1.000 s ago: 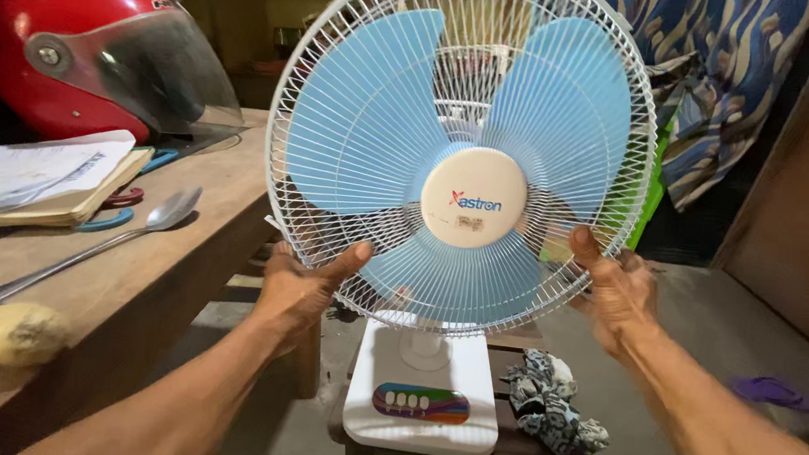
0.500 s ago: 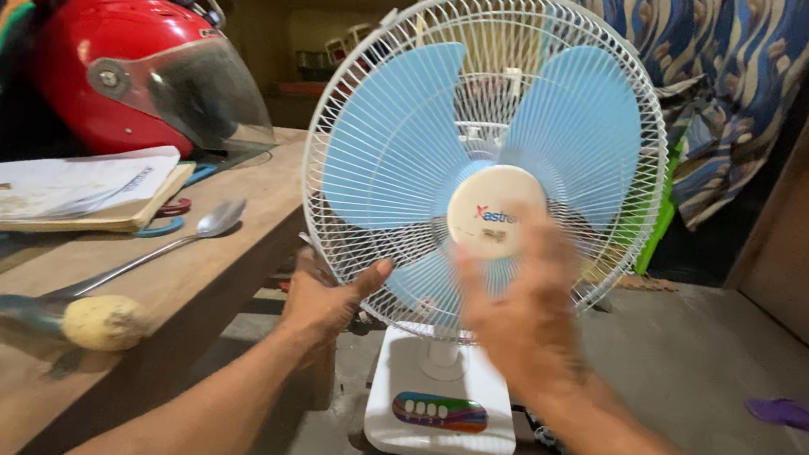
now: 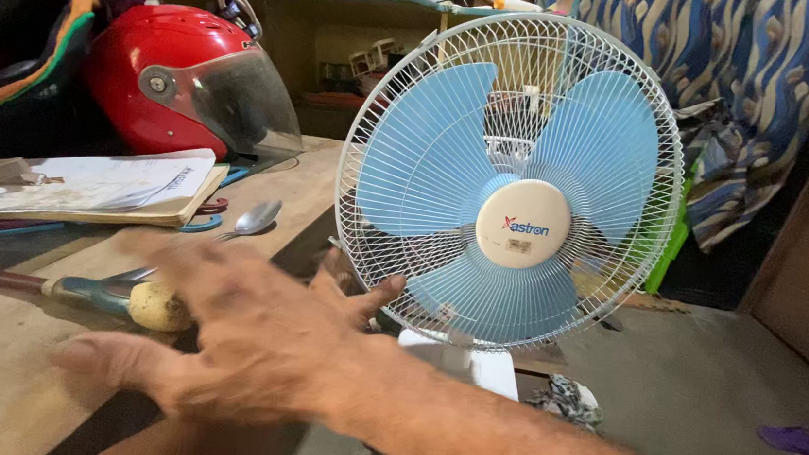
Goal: The person uses a screwdriver to tighten a screw on the front grill of a standing electric fan, then aligns and snaps the grill onto the fan head. The person taps the grill with the screwdriver handle to confirm seating.
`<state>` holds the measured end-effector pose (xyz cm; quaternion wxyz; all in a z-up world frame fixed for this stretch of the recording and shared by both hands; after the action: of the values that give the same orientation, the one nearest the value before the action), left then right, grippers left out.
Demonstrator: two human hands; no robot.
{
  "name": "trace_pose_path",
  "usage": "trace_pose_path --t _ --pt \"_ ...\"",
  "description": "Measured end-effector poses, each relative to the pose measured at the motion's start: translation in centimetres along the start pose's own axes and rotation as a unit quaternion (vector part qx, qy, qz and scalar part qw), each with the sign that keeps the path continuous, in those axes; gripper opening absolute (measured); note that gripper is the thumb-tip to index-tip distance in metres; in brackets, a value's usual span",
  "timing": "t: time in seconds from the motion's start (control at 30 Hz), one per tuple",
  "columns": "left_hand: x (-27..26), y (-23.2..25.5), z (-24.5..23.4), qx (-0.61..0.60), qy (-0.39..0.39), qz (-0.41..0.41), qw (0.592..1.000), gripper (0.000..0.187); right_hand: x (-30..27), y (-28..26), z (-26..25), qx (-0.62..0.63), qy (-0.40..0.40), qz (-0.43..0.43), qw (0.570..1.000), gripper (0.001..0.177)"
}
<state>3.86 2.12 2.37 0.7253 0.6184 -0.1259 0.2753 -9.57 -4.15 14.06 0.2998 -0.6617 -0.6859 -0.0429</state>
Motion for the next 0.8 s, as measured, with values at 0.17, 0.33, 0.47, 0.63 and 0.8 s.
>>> trace_pose_path --t 0.17,0.33,0.47,0.63,0.8 --pt "1.6 -0.5 -0.5 0.099 0.019 -0.138 0.985 0.074 1.5 0.3 1.4 -0.019 0.0 -0.006 1.0 0.07" --pt "2.0 -1.1 0.3 0.06 -0.023 -0.048 0.997 0.072 3.2 1.6 2.1 -0.024 -0.03 0.068 0.997 0.061" --pt "2.1 -2.0 0.1 0.063 -0.005 -0.05 0.997 0.076 2.8 2.0 2.5 -0.06 -0.027 0.058 0.996 0.047" --pt "1.7 -1.7 0.0 0.098 0.022 -0.106 0.989 0.08 0.8 1.9 1.4 0.005 0.027 0.066 0.997 0.046" --pt "-0.2 -0.8 1.0 0.054 0.061 -0.139 0.987 0.08 -0.9 1.8 -0.5 0.074 0.091 0.149 0.982 0.042"
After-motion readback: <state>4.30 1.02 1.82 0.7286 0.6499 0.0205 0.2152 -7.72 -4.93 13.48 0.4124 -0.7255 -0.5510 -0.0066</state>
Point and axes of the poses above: each hand's wrist, its own x-axis towards the middle knuckle, its own z-axis out of the palm, y = z × x, the point moved 5 cm from there along x, towards the middle knuckle, and after that the axes turned 11 degrees about -y, right-handed, at the moved point
